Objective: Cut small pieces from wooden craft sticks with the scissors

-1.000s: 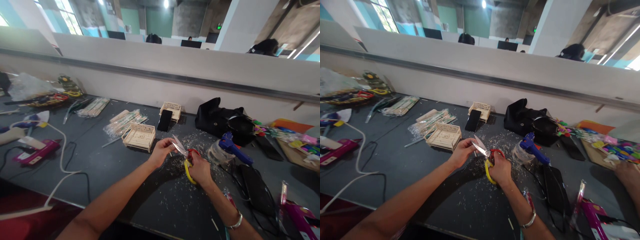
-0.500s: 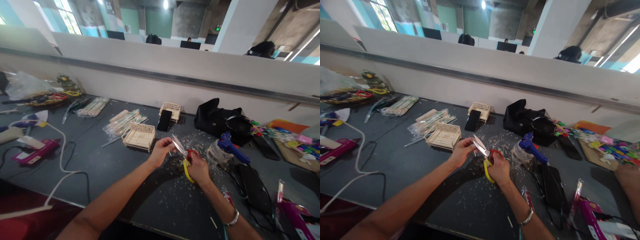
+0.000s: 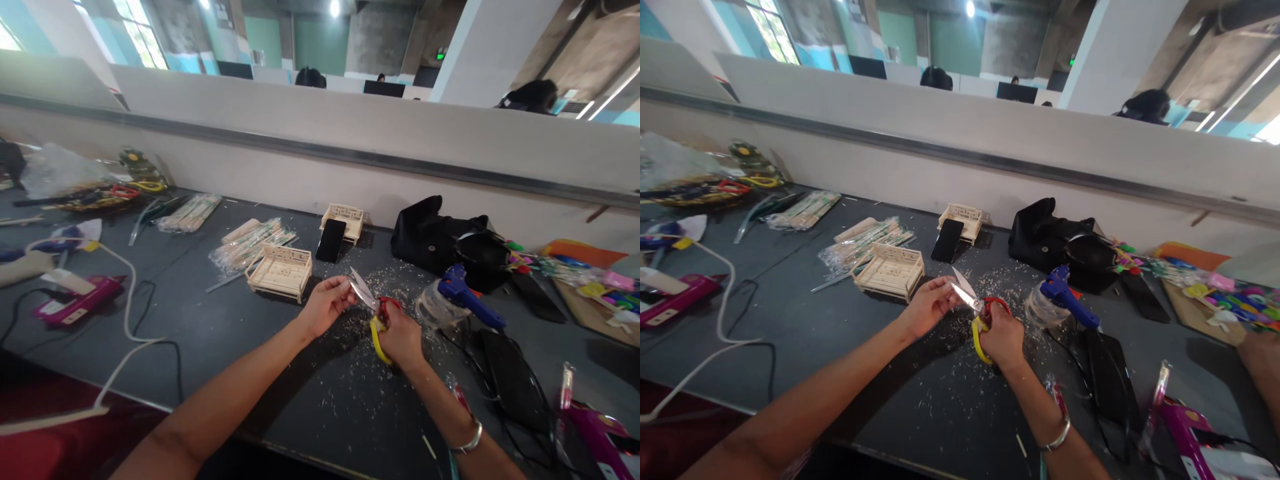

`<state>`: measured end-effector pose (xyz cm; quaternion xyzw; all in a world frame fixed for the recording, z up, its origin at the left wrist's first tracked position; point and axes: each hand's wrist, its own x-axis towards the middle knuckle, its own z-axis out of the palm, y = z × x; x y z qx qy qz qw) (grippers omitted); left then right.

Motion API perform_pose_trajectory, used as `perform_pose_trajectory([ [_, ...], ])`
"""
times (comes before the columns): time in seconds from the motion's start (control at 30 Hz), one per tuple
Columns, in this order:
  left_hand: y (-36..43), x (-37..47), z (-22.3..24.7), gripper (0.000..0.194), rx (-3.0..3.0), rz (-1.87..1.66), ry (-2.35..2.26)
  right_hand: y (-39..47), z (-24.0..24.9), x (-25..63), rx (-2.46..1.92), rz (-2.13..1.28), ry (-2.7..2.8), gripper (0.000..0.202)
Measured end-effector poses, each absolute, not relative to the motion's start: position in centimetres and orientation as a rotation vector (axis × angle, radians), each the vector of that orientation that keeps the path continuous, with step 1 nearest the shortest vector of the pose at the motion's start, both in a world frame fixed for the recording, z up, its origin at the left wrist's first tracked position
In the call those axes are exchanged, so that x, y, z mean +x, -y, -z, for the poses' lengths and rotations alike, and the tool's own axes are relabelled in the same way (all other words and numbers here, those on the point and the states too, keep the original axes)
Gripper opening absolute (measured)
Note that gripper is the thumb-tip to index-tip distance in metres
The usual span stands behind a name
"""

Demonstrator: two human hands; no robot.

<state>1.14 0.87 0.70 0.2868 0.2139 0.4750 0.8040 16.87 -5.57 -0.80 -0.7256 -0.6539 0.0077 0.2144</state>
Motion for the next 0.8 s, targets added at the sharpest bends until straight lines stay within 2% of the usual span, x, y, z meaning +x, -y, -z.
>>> perform_pose_trajectory([
  [0.4,-0.61,1.18,-1.28,0.029,0.688,-1.130,-0.498,5.81,0.56,16.63,-2.046,0.206,1.853,0.010],
  [0.8,-0.61,1.05,-1.31,0.030,0.765,-1.145,-0.479,5.84,1.15,16.90,-1.898,0.463,1.812,0.010],
])
